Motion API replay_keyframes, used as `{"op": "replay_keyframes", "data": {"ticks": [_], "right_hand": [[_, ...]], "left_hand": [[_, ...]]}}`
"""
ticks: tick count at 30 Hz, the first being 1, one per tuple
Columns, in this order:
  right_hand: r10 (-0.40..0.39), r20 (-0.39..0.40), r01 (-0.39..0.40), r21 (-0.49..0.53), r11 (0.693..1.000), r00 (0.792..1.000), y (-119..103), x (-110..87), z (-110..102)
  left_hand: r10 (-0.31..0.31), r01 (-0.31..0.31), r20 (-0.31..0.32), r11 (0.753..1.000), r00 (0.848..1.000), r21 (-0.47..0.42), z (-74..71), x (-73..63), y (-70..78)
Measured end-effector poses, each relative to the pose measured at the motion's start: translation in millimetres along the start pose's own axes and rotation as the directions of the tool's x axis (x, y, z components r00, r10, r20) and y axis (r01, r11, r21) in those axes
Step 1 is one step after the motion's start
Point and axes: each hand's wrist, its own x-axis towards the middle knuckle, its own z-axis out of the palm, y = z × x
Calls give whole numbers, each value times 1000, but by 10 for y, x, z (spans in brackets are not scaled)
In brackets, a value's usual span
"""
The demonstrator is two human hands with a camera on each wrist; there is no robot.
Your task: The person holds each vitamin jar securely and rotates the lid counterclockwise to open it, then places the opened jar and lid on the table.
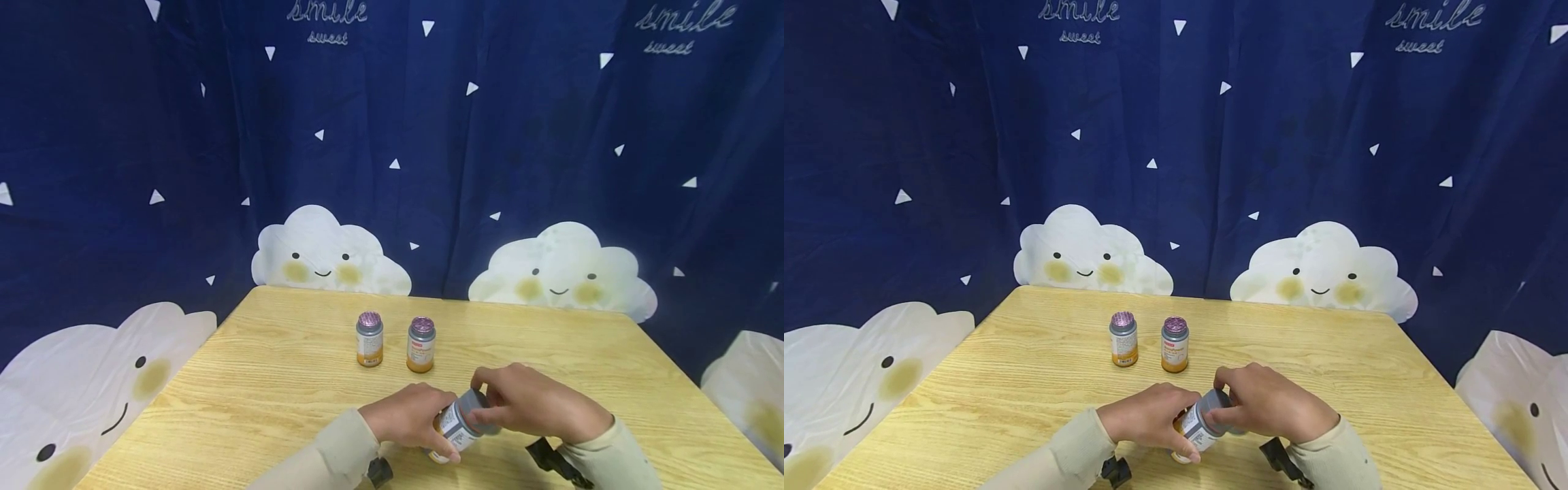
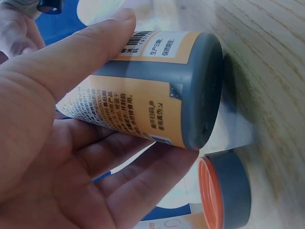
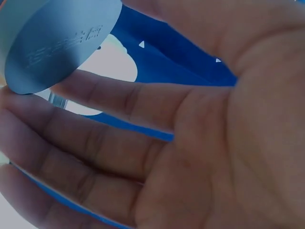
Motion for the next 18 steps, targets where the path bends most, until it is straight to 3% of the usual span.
{"op": "replay_keyframes", "data": {"ticks": [8,18], "right_hand": [[15,43,-16,29,999,999,-11,20,-27],[17,-2,-17,-22,1000,1000,-10,13,-6]], "left_hand": [[3,-3,4,1000,1000,-9,-11,0,-5],[-3,3,7,1000,1000,3,0,12,-16]]}}
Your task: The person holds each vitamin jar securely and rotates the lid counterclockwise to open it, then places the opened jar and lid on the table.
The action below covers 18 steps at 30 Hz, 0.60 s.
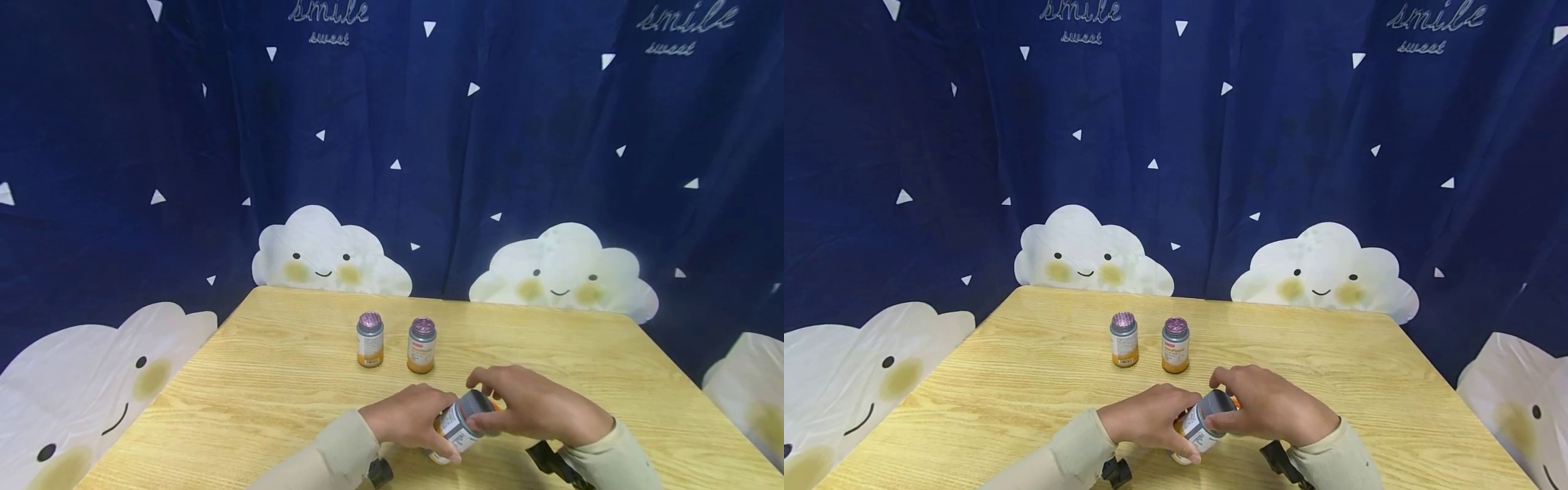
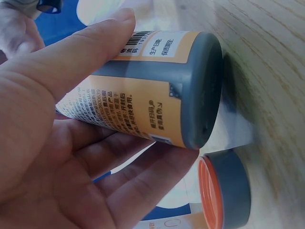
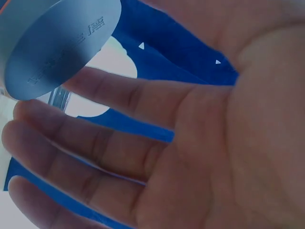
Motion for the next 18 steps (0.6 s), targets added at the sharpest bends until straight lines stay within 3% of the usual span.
{"op": "replay_keyframes", "data": {"ticks": [10,18], "right_hand": [[123,-103,-133,-97,986,987,-49,-26,53],[102,-69,-107,-63,992,992,-39,-14,56]], "left_hand": [[-6,6,2,1000,1000,1,2,-10,11],[-13,13,-5,1000,1000,20,2,-6,12]]}}
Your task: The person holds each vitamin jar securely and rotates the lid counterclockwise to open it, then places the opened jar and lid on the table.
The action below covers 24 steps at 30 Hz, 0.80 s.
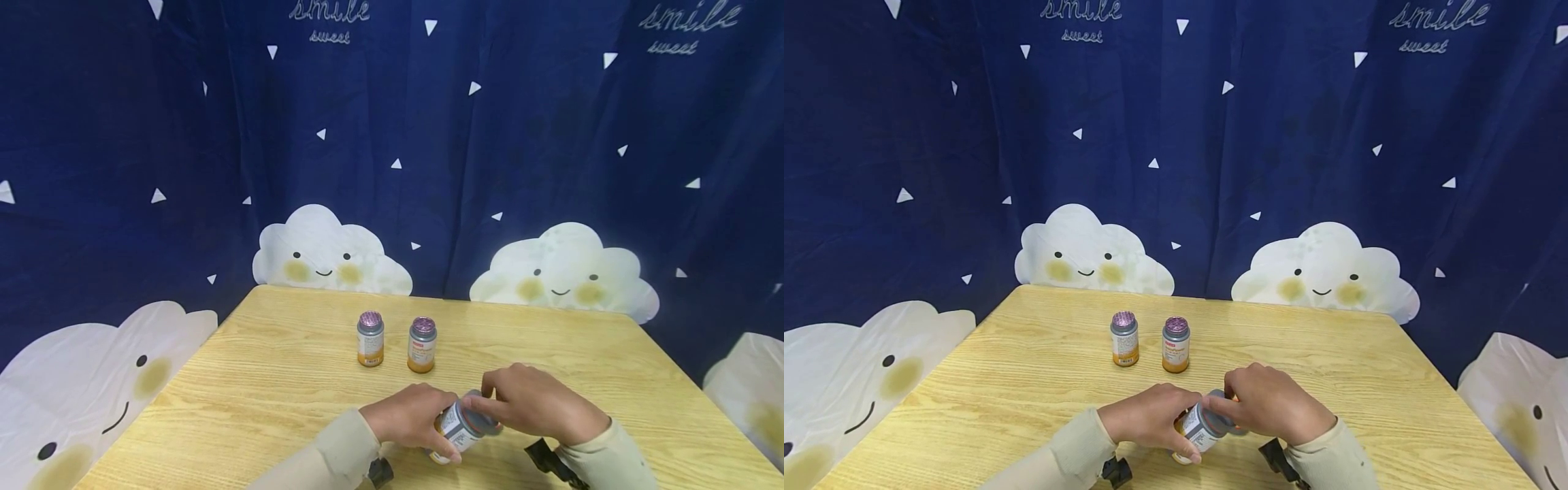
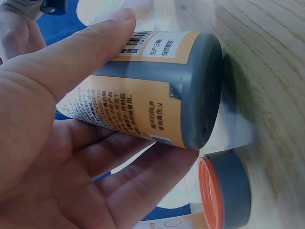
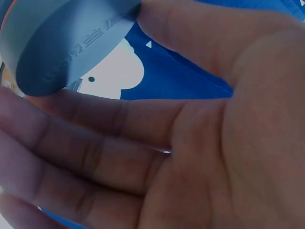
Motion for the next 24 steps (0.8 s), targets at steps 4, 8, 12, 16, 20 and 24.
{"op": "replay_keyframes", "data": {"ticks": [4,8,12,16,20,24], "right_hand": [[-38,39,35,65,997,999,22,11,-9],[-82,52,76,98,992,995,40,12,-27],[-111,55,106,83,991,992,43,13,-49],[-112,76,105,94,990,991,36,13,-65],[-111,82,104,90,991,990,29,5,-72],[-101,73,96,73,993,992,21,-7,-74]], "left_hand": [[2,-2,3,1000,1000,-11,-4,2,-1],[5,-5,-2,1000,1000,-15,-3,2,1],[9,-9,-4,1000,1000,-17,0,0,1],[18,-18,-4,1000,1000,-19,-1,-2,1],[24,-24,-5,999,1000,-21,-7,-5,4],[20,-20,-5,1000,1000,-20,-14,-7,9]]}}
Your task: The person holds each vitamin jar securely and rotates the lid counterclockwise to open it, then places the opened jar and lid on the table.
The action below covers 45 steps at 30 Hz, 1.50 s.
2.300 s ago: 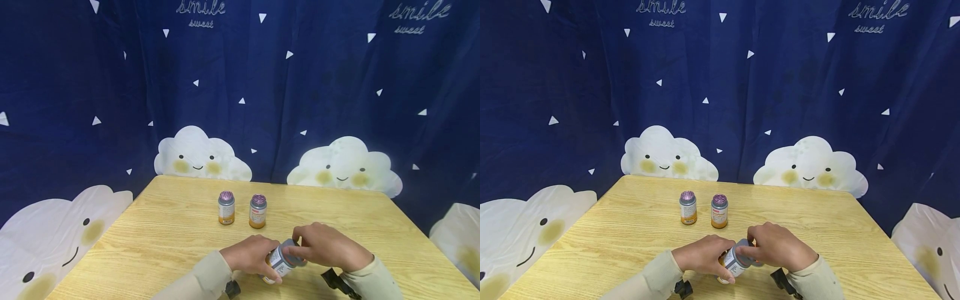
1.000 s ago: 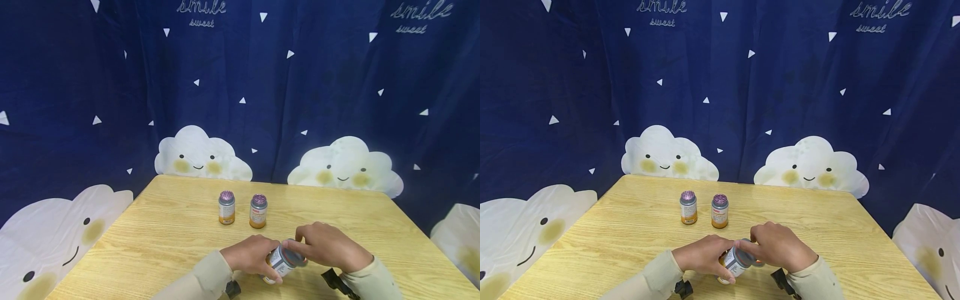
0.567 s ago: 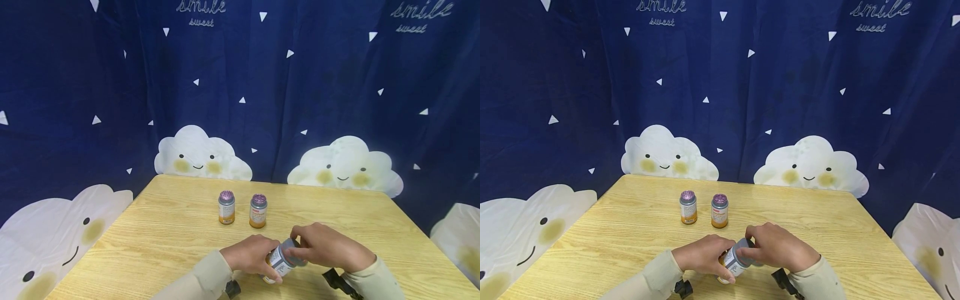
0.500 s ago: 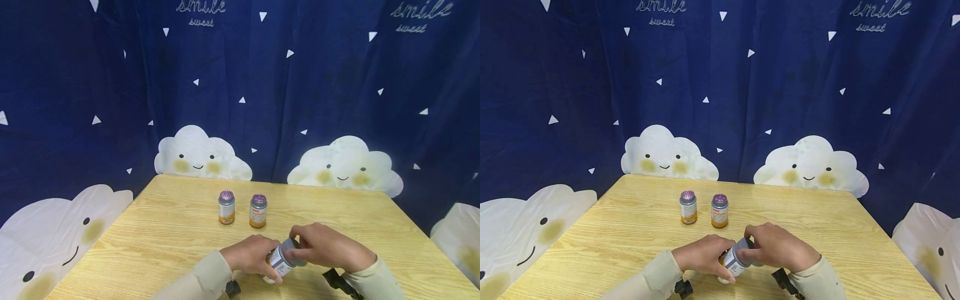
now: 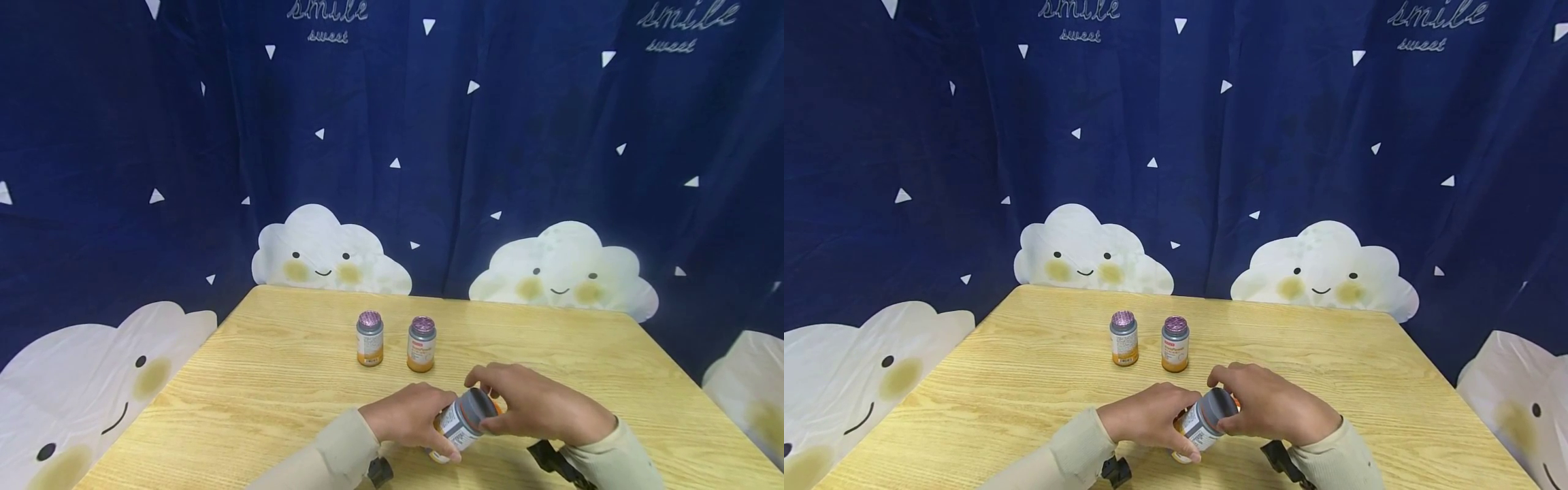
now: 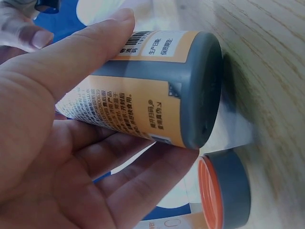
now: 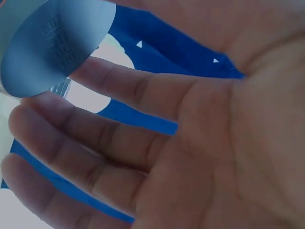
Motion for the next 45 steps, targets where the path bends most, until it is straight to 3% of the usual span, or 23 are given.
{"op": "replay_keyframes", "data": {"ticks": [18,24,31,38,45], "right_hand": [[105,-93,-112,-72,991,990,-43,0,65],[86,-57,-89,-46,995,995,-20,17,53],[-4,-26,4,-5,1000,1000,21,11,36],[-13,15,13,41,999,1000,18,18,18],[-18,13,18,1,1000,1000,18,13,8]], "left_hand": [[-18,19,13,1000,1000,-18,1,1,2],[-17,17,7,1000,1000,-3,1,4,9],[-10,10,5,1000,1000,-11,6,4,2],[-3,4,8,999,1000,-32,9,2,-12],[9,-9,13,999,1000,-34,4,5,-21]]}}
